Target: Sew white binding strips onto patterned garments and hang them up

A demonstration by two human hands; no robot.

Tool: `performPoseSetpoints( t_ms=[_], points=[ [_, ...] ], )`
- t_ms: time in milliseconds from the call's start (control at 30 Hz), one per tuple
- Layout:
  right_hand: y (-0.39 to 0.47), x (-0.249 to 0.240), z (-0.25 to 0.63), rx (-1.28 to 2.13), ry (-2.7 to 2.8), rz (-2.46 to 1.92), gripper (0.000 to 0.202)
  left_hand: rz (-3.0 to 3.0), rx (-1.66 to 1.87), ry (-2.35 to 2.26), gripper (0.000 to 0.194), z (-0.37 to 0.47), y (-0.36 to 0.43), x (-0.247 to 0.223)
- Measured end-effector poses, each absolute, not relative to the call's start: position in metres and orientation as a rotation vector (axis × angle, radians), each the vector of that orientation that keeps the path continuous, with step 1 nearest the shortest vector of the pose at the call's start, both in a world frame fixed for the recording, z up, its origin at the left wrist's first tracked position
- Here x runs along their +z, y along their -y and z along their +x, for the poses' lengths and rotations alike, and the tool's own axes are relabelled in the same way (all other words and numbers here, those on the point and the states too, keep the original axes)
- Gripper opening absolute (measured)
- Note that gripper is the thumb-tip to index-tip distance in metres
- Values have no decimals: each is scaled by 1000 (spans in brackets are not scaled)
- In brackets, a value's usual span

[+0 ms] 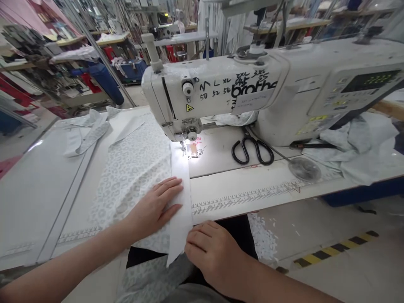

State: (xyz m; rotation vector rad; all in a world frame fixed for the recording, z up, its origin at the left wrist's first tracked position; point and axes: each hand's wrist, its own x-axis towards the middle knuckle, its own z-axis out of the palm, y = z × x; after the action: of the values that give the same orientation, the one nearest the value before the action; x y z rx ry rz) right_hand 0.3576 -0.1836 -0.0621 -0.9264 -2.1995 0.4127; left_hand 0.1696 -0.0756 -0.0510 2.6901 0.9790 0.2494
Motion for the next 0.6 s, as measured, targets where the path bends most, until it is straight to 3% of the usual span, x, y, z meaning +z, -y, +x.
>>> performPoseSetpoints(
  t_ms=[267, 600],
  points=[
    [139, -65, 360, 301, 2216, -963, 24, 2785, 284, -877, 34, 174, 28, -48],
    [85, -61, 368, 237, 2256, -970, 27, 2685, 300, -923, 30, 181, 42, -53]
  ],
)
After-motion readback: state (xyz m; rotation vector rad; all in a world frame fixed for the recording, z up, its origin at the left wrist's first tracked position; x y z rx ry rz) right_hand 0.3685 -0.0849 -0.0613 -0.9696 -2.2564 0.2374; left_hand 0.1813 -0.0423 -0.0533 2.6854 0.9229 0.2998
